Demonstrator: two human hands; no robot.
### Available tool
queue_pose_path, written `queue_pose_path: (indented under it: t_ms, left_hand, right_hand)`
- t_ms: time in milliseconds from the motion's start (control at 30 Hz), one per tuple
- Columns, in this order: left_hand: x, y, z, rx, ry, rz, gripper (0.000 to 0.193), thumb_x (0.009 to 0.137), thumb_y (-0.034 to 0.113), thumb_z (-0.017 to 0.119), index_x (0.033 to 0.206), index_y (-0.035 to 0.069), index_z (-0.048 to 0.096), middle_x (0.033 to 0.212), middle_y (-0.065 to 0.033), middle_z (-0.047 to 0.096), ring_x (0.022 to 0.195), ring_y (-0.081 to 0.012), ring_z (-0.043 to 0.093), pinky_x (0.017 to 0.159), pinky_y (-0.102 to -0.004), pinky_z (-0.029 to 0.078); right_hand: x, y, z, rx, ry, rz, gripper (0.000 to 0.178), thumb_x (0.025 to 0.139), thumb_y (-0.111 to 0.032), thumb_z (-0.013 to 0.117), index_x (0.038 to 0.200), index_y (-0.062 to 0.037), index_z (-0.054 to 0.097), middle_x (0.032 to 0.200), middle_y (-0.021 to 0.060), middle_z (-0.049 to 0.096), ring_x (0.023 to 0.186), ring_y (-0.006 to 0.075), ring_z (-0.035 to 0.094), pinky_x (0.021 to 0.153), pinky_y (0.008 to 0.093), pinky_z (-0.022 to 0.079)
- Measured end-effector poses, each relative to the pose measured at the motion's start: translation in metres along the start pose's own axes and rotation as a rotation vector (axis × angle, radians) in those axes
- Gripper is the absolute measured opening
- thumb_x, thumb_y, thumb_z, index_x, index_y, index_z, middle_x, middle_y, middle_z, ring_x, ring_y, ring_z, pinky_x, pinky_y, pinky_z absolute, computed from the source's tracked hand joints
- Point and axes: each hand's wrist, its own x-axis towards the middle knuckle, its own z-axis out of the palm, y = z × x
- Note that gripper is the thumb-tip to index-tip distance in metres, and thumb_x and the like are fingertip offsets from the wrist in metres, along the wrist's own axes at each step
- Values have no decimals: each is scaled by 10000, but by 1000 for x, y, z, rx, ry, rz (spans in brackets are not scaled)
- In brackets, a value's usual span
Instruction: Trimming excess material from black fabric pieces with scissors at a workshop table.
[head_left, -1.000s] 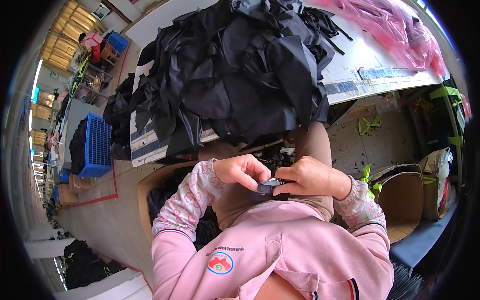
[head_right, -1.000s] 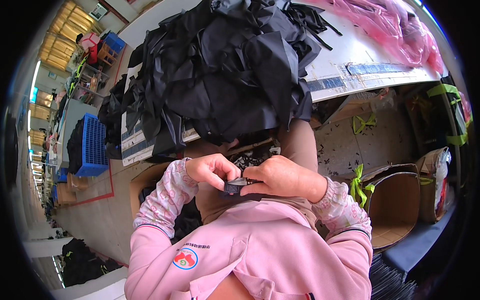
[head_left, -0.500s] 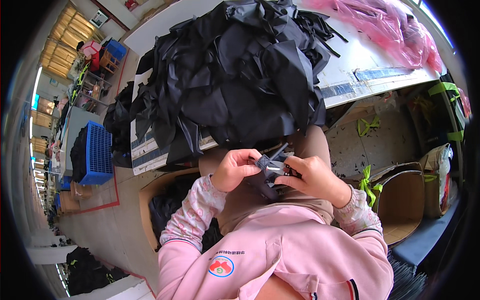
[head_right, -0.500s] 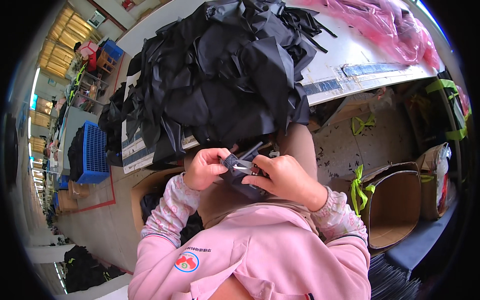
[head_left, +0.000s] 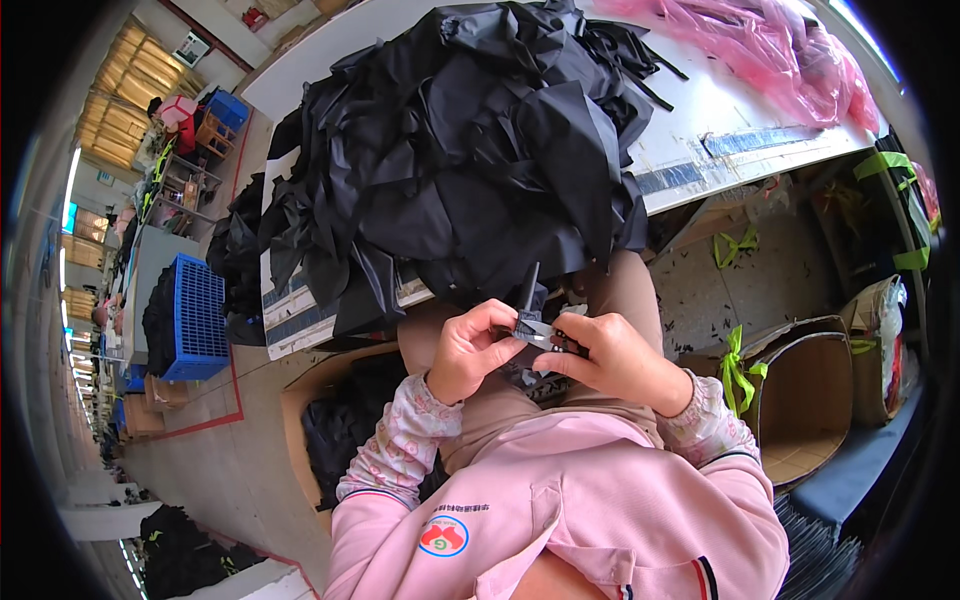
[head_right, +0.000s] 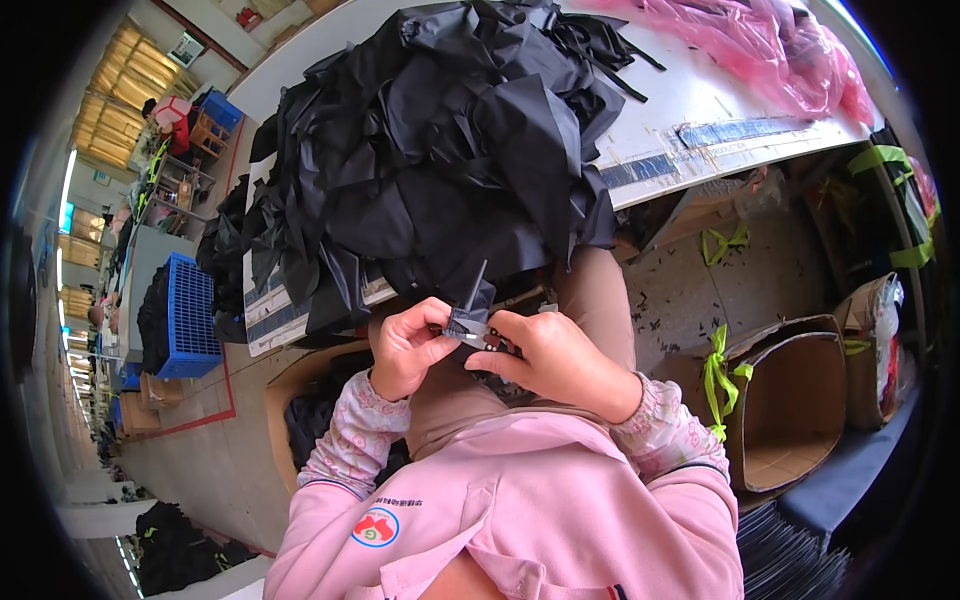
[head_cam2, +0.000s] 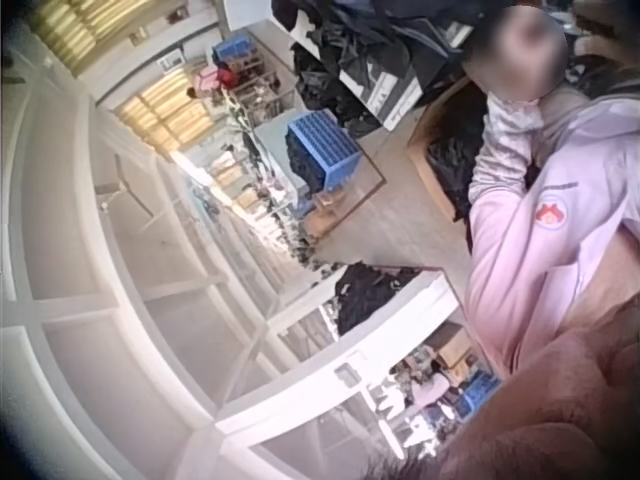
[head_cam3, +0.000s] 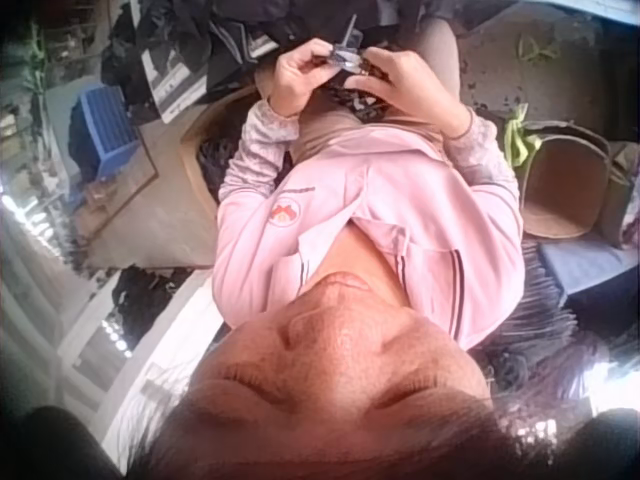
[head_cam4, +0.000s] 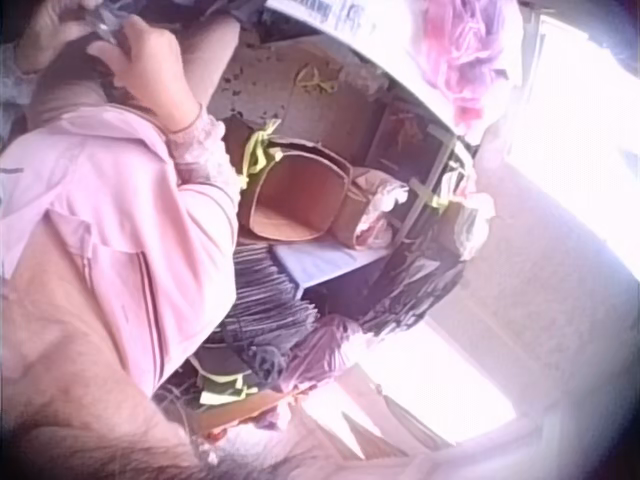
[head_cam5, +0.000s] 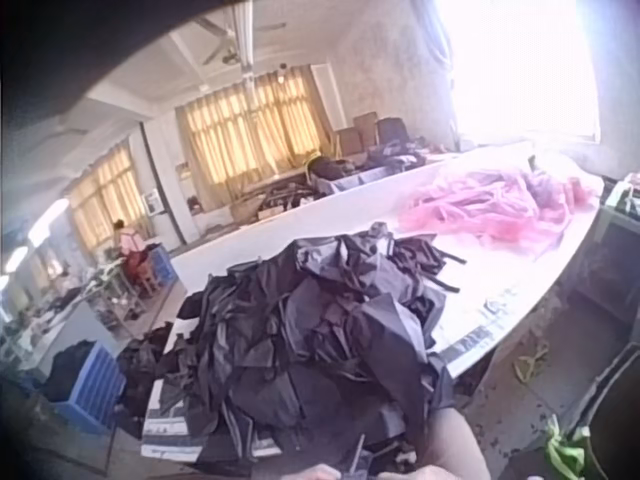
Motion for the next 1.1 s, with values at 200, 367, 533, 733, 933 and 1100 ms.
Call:
queue_pose_path:
  t_ms: [200,367,533,733,933,1100]
  left_hand:
    - [-2,-3,2,8,-2,-8,74,843,-63,605,911,-33,605,985,-53,558,912,-109,533,822,-241,426]
    - [-3,-3,8,-31,8,-36,84,834,-75,607,907,-32,603,984,-53,560,910,-112,536,820,-245,432]
    - [-2,-5,5,67,19,-10,100,824,-87,620,903,-33,593,994,-44,550,879,-93,526,777,-223,431]
    - [-4,10,-2,215,80,-17,87,813,-73,635,850,-33,568,937,-32,539,822,-83,510,732,-207,426]
    - [-56,11,-79,1016,47,-76,126,756,58,666,798,-27,583,832,-135,606,787,-295,619,722,-331,492]
    - [-260,-124,-198,1414,-62,-819,110,635,174,697,705,91,705,758,-145,667,731,-301,643,723,-394,529]
  right_hand:
    - [0,-2,3,-27,37,-42,355,806,-285,742,771,-14,514,555,142,525,518,353,552,477,391,411]
    - [-1,-6,3,-124,71,-68,357,811,-300,731,764,-21,513,555,142,532,521,355,559,475,401,419]
    - [-4,-4,1,-267,19,-54,351,840,-347,684,792,-27,546,603,125,599,540,333,595,505,400,466]
    - [-6,3,-6,-169,26,18,358,846,-342,680,790,-14,548,604,144,589,567,358,590,524,422,458]
    - [-7,49,-15,-208,145,159,337,850,-272,691,946,26,567,707,218,596,667,403,585,578,420,437]
    - [25,81,-21,-131,237,153,277,826,-212,708,884,5,545,725,196,607,686,370,604,591,404,460]
